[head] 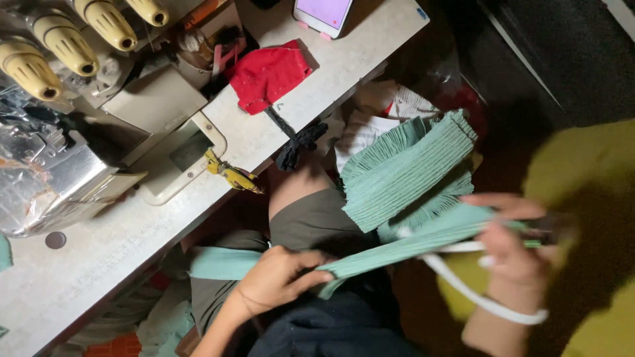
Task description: The person is tying long strips of fabric around a large bundle of pleated fabric to secure it together.
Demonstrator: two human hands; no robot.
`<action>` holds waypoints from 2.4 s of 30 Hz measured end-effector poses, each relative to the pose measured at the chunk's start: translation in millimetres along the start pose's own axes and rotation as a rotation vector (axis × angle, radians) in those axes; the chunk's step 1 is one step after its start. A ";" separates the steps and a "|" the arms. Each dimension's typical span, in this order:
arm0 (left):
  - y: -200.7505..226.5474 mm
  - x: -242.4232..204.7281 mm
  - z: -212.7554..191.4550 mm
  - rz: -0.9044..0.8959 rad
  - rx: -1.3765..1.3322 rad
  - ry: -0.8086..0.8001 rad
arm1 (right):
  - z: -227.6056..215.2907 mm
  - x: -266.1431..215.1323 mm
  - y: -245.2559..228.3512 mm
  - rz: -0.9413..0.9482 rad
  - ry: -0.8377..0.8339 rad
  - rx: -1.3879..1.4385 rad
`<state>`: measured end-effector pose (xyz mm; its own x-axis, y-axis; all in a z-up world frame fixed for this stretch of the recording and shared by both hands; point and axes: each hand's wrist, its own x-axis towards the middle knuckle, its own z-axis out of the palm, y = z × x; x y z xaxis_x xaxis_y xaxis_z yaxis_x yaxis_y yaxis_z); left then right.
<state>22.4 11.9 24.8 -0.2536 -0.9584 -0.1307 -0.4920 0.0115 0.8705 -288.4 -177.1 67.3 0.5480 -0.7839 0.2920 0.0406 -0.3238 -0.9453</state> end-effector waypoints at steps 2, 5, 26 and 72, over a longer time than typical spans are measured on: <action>-7.9 -11.4 -9.6 0.009 -0.108 -0.062 | -21.2 -16.0 -4.4 0.002 0.270 -0.220; -7.7 -18.8 -15.5 0.020 -0.371 -0.122 | -78.4 -30.0 24.9 0.045 0.606 -0.398; -11.5 13.2 5.0 -0.442 -0.257 0.071 | -58.8 95.4 146.1 0.188 0.009 -1.101; 4.0 -18.6 -21.1 -0.053 -0.356 -0.018 | -87.5 -29.1 36.5 0.083 0.557 -0.411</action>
<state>42.7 23.8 40.7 -0.2517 -0.9498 -0.1859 -0.1844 -0.1414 0.9726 -375.9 -212.4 37.1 0.0208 -0.9342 0.3560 -0.3629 -0.3389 -0.8680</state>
